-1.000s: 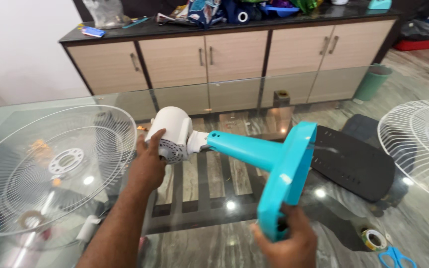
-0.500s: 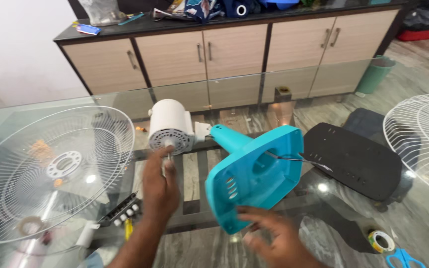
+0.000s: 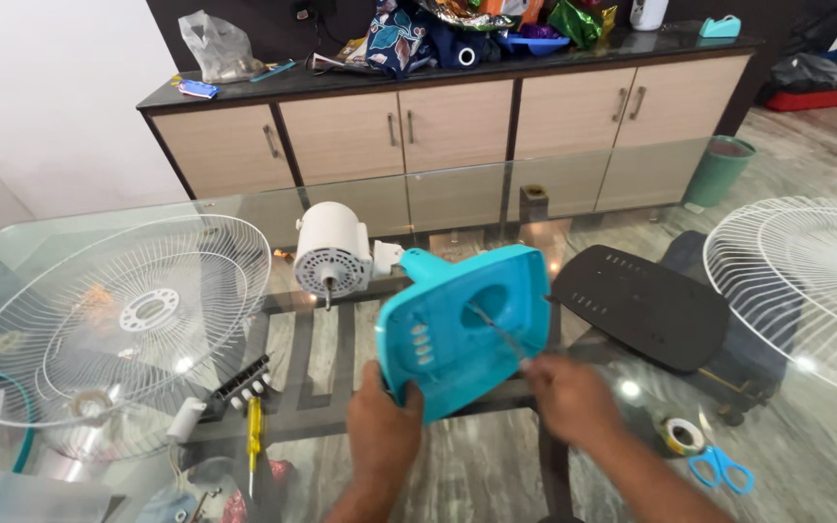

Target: The person repairs a fan by connecting wires from the motor to the fan housing. They strip wire ends, twist them together, and wrap the connections with electrical tape. The person also handles a power cord and plugs it into the housing.

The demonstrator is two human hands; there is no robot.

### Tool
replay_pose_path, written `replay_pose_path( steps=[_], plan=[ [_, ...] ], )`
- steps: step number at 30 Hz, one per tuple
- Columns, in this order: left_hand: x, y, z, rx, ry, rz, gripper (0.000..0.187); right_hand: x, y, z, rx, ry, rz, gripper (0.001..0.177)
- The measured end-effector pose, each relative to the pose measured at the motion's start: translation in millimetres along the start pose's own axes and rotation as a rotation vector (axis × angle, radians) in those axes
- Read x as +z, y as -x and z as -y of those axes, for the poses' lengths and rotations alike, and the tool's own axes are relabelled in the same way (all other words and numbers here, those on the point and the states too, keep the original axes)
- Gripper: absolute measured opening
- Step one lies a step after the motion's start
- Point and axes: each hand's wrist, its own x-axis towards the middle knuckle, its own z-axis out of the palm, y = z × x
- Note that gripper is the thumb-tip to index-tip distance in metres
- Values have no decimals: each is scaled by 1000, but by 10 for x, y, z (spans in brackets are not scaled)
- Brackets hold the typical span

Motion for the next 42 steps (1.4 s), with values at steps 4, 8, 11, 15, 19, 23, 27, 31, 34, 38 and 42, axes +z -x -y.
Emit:
replay_pose_path(
  steps=[4,8,11,15,19,23,27,31,34,38,42],
  plan=[
    [-17,29,137,70,2,-97,32,298,332,105,53,-184,69,42],
    [-88,76,261,114,-43,-165,33,377,459,173,155,-539,291,48],
    [-224,93,397,125,-29,-178,33,399,552,246,130,-633,377,44],
    [-417,-29,528,140,-42,-160,38,350,655,363,15,-341,303,36],
    [-481,-60,548,92,-43,-82,44,285,697,407,6,-259,266,34],
    [-428,63,475,287,72,-300,66,268,695,352,-64,-412,202,38],
    [-407,289,383,572,-205,-689,62,272,668,288,83,-571,266,40],
    [-232,457,183,285,192,-322,17,272,677,372,25,-447,337,38],
    [19,531,30,-53,422,141,23,254,683,498,-53,-232,273,33],
    [176,534,41,-272,610,414,26,212,731,571,-156,-175,288,27],
    [176,519,182,-225,649,479,28,214,732,496,-252,-261,313,27]
  ],
)
